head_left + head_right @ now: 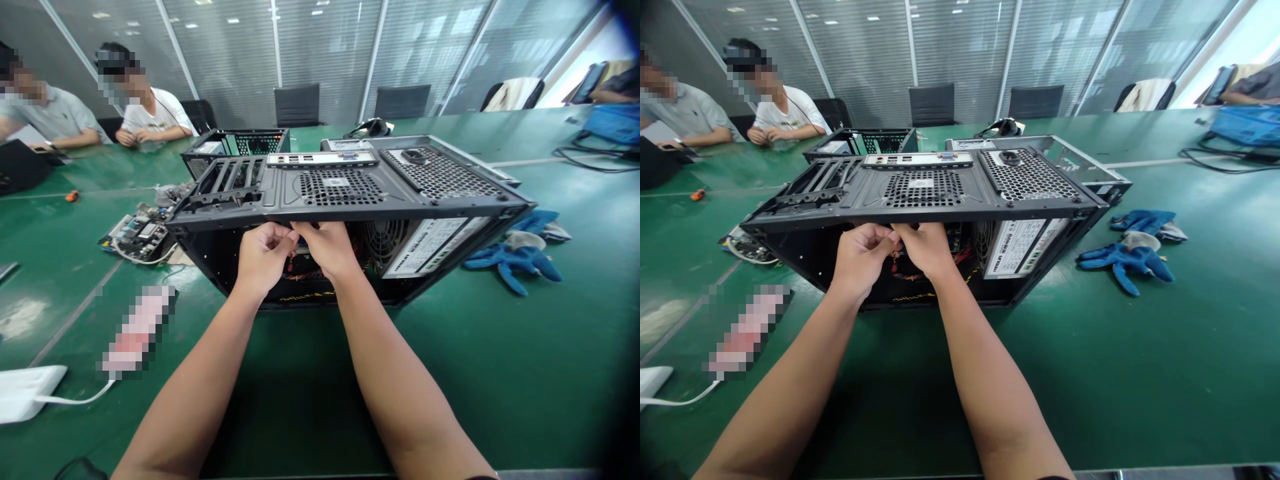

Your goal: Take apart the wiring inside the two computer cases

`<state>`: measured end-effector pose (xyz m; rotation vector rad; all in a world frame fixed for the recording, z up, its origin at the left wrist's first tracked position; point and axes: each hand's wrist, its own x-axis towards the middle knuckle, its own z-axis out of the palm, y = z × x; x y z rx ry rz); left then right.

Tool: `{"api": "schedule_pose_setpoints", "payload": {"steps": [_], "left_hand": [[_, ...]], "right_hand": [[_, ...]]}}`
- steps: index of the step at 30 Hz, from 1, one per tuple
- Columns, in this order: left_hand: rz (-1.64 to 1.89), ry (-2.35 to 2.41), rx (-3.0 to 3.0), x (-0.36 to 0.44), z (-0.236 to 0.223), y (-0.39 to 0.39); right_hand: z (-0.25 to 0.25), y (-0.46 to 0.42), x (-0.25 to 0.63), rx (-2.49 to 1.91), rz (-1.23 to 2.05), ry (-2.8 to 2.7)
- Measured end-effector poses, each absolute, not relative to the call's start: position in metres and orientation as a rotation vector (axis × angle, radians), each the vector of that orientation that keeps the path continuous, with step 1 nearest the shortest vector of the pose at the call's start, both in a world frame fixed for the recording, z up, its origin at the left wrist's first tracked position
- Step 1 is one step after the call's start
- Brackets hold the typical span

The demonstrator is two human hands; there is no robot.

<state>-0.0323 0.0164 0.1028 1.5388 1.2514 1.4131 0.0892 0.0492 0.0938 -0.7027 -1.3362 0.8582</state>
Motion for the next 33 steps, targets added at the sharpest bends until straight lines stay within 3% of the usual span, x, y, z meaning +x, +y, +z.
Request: {"api": "schedule_pose_setpoints", "payload": {"steps": [9, 19, 33], "left_hand": [[1.243, 0.890, 1.180, -0.0329, 0.1009, 0.0190], [1.412, 1.266, 1.553, -0.0366, 0.0998, 0.0202], [1.429, 1.453, 1.744, -0.0377, 0.1046, 0.0162]], "right_hand": [[0.0968, 0.0410, 0.0858, -0.747, 1.060, -1.234], [0.0916, 0.0499, 0.0897, -0.808, 0.763, -1.367], [0.0963, 0.0467, 0.0885, -0.790, 0.717, -1.429]]}}
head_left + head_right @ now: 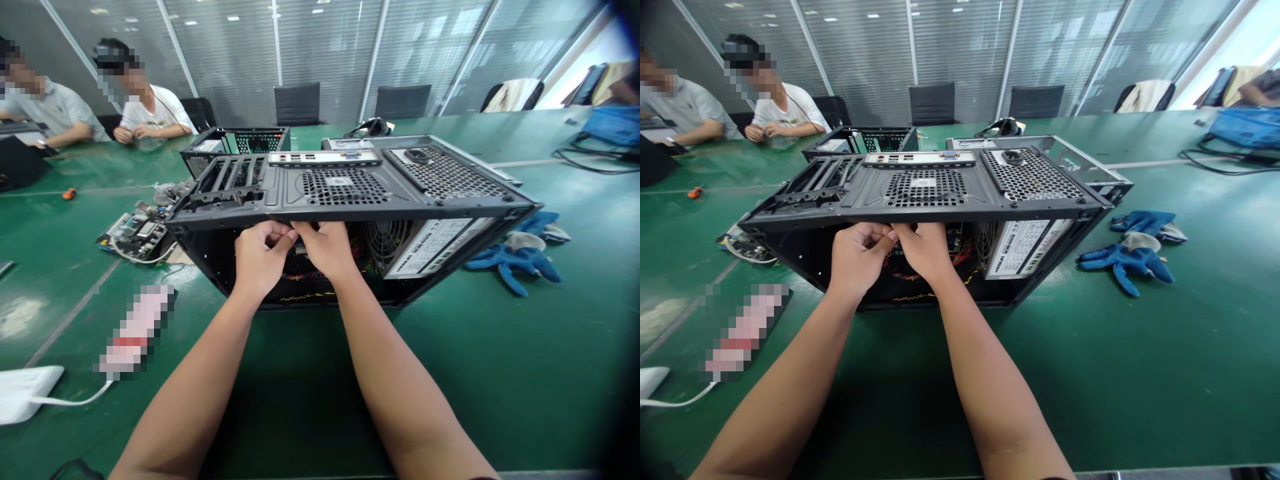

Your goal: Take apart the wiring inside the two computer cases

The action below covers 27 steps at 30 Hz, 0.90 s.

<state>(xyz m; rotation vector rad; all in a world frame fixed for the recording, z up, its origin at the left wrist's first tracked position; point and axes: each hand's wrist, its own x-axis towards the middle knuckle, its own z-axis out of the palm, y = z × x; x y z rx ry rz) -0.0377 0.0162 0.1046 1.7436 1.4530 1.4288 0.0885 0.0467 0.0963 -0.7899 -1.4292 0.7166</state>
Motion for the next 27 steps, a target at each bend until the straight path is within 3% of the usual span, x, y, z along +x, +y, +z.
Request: {"api": "schedule_pose_setpoints", "payload": {"steps": [11, 27], "left_hand": [[1.384, 1.104, 1.362, -0.032, 0.103, 0.019], [1.455, 1.462, 1.706, -0.032, 0.105, 0.015]], "right_hand": [[0.088, 0.052, 0.088, -0.719, 0.860, -1.405], [0.100, 0.044, 0.089, -0.851, 0.678, -1.462]]}}
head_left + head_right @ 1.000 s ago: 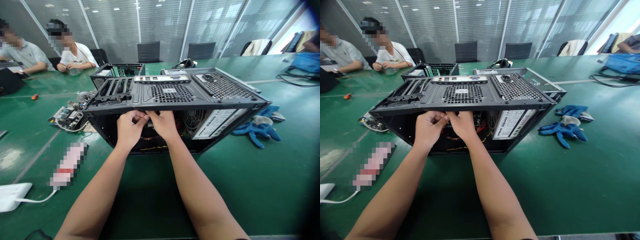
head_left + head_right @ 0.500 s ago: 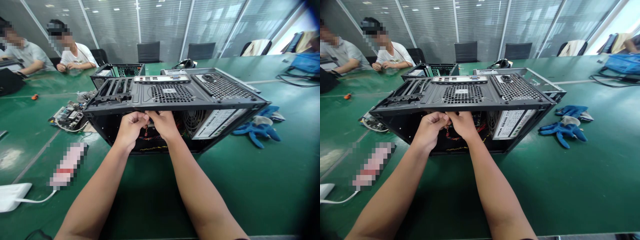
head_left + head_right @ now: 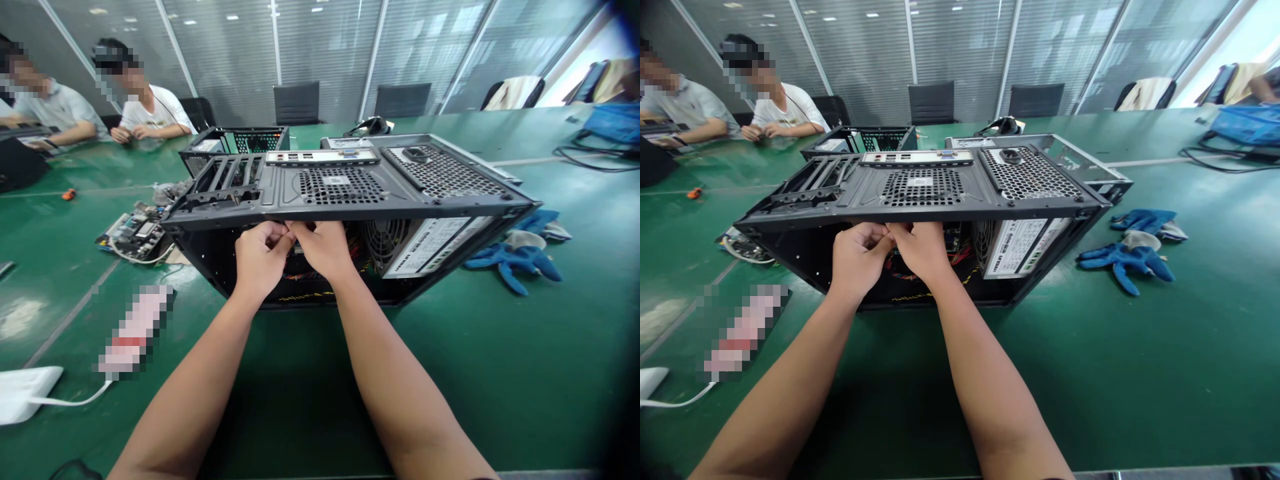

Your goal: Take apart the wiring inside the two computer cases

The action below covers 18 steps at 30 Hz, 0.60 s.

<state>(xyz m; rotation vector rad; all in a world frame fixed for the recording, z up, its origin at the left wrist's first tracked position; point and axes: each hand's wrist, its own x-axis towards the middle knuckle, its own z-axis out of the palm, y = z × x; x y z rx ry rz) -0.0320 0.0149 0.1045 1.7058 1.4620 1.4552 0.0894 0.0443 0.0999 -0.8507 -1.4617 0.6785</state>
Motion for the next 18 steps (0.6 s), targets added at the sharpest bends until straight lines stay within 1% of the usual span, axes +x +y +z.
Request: {"api": "schedule_pose_setpoints", "payload": {"steps": [9, 13, 15, 18], "left_hand": [[1.419, 1.145, 1.395, -0.0319, 0.1020, 0.0197], [1.313, 1.025, 1.250, -0.0351, 0.1035, 0.0211], [1.266, 1.009, 1.230, -0.0374, 0.1039, 0.0218], [1.319, 1.075, 1.336, -0.0400, 0.1047, 0.0218]], "right_hand": [[0.0957, 0.0463, 0.0883, -0.768, 0.807, -1.422], [0.0928, 0.0474, 0.0869, -0.748, 0.894, -1.375], [0.0927, 0.0477, 0.0862, -0.731, 0.913, -1.349], [0.0927, 0.0487, 0.0860, -0.717, 0.882, -1.353]]}}
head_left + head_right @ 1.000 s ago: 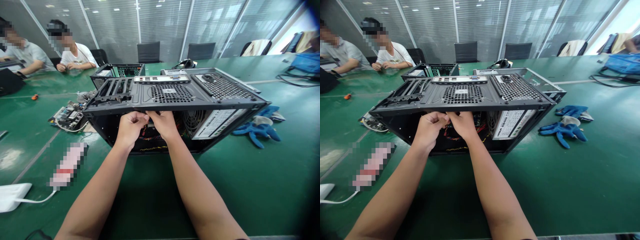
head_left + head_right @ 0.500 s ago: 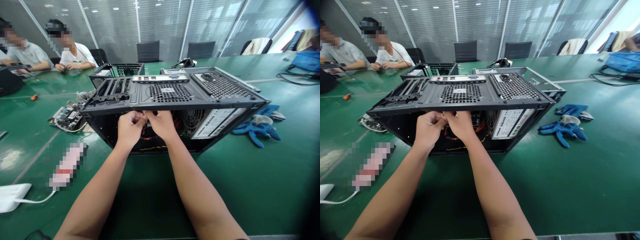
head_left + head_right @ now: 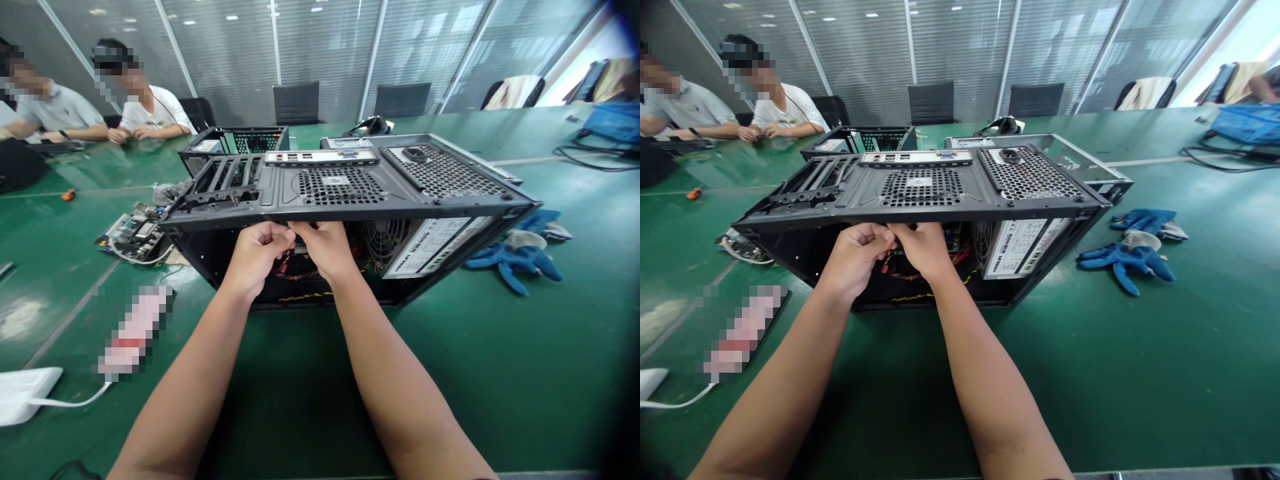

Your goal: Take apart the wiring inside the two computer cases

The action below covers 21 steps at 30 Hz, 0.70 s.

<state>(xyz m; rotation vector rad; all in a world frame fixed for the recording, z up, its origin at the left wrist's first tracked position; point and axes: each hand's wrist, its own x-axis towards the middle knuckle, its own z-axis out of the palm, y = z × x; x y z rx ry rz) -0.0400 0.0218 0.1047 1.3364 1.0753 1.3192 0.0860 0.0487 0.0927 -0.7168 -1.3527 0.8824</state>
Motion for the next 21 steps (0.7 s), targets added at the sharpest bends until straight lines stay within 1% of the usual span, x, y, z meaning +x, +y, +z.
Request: {"api": "schedule_pose_setpoints", "payload": {"steps": [10, 16, 21], "left_hand": [[1.418, 1.358, 1.748, -0.037, 0.114, 0.013], [1.465, 1.526, 2.036, -0.034, 0.116, 0.009], [1.392, 1.599, 2.134, -0.034, 0.118, 0.007]], "right_hand": [[0.091, 0.049, 0.089, -0.796, 0.762, -1.405], [0.092, 0.050, 0.089, -0.736, 0.777, -1.389], [0.095, 0.048, 0.089, -0.726, 0.820, -1.381]]}}
